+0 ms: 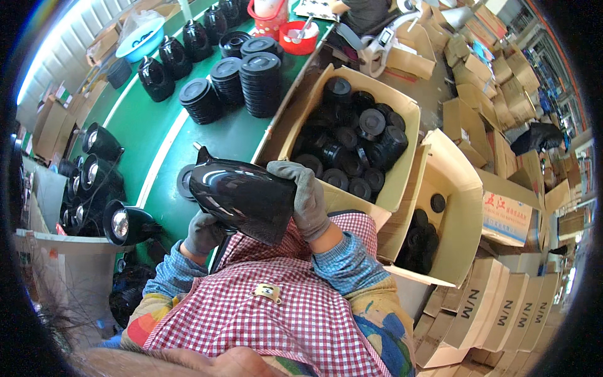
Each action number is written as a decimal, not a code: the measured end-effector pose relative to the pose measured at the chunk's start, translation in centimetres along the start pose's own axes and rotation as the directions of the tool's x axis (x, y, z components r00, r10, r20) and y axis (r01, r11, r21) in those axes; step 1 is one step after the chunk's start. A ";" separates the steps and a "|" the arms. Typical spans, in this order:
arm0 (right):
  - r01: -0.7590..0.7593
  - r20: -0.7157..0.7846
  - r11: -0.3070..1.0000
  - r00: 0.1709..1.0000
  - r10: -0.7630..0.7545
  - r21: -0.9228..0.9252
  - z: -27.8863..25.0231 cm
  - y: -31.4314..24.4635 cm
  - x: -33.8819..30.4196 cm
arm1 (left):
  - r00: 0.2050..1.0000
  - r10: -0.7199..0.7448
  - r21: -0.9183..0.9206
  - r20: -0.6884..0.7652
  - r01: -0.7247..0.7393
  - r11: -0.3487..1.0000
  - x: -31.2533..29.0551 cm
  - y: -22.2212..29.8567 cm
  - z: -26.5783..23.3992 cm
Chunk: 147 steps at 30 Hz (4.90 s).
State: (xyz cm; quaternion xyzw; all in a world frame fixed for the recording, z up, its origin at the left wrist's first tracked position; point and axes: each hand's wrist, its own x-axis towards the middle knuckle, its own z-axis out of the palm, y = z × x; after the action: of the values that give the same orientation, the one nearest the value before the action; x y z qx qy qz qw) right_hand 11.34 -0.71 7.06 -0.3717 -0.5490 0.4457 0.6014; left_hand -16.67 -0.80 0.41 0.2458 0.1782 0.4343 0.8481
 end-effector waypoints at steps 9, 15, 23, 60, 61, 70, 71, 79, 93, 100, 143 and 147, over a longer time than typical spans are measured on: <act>0.207 -0.079 0.926 0.967 -0.243 -0.315 -1.9 -1.4 -1.2 | 1.000 -0.006 0.342 -0.005 0.007 0.940 -0.3 -3.9 0.2; -0.127 -0.201 0.977 0.966 0.161 0.170 -3.8 -1.7 -2.5 | 0.997 -0.069 0.001 -0.027 0.069 0.998 0.1 -4.4 0.7; 0.002 -0.280 0.837 0.942 -0.185 -0.548 -4.0 -0.3 -4.8 | 0.995 -0.032 0.513 0.092 -0.020 0.858 -0.2 -4.6 2.5; -0.626 -0.334 0.625 0.779 0.531 -0.466 -11.9 10.6 -9.2 | 0.293 0.829 0.879 -0.477 0.150 0.452 30.1 35.3 -25.0; -0.573 -0.263 0.633 0.813 0.520 -0.520 -12.4 11.5 -8.3 | 0.291 0.842 0.890 -0.454 0.193 0.413 28.2 36.8 -27.7; -0.483 -0.179 0.716 0.869 0.461 -0.505 -13.6 10.5 -10.9 | 0.152 0.953 -0.010 -0.262 0.987 -0.161 10.7 45.8 -17.9; -0.472 -0.172 0.728 0.876 0.450 -0.498 -13.7 10.5 -10.9 | 0.106 0.926 -0.073 -0.363 0.987 -0.142 9.9 46.1 -17.9; -0.603 -0.391 0.658 0.796 0.462 -0.451 -12.7 9.5 -11.2 | 0.405 0.884 0.165 -0.234 0.913 -0.374 8.6 45.2 -18.9; -0.217 -0.252 0.738 0.965 0.066 -0.639 -8.3 -3.6 -7.1 | 0.701 -0.220 0.432 0.678 -0.623 -0.652 9.3 20.9 13.4; 0.020 -0.109 0.793 0.988 -0.110 -0.609 -9.6 -7.9 -9.9 | 0.507 -0.529 0.564 0.680 -0.823 -0.063 8.6 1.9 13.8; -0.310 -0.344 0.888 0.920 0.189 -0.341 -10.3 -1.6 -13.3 | 0.915 0.305 0.770 0.264 -0.010 -0.638 25.0 25.5 -22.7; -0.279 -0.405 0.906 0.904 0.135 -0.320 -10.7 -2.0 -12.9 | 0.893 0.369 0.667 0.258 0.111 -0.737 24.9 21.4 -16.8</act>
State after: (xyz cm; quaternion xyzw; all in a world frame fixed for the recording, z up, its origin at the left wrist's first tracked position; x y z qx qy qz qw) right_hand 22.26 -13.07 3.44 -0.6133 -0.4552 0.3175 0.5619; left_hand -25.29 34.93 -3.25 0.8335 0.5212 0.1782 -0.0434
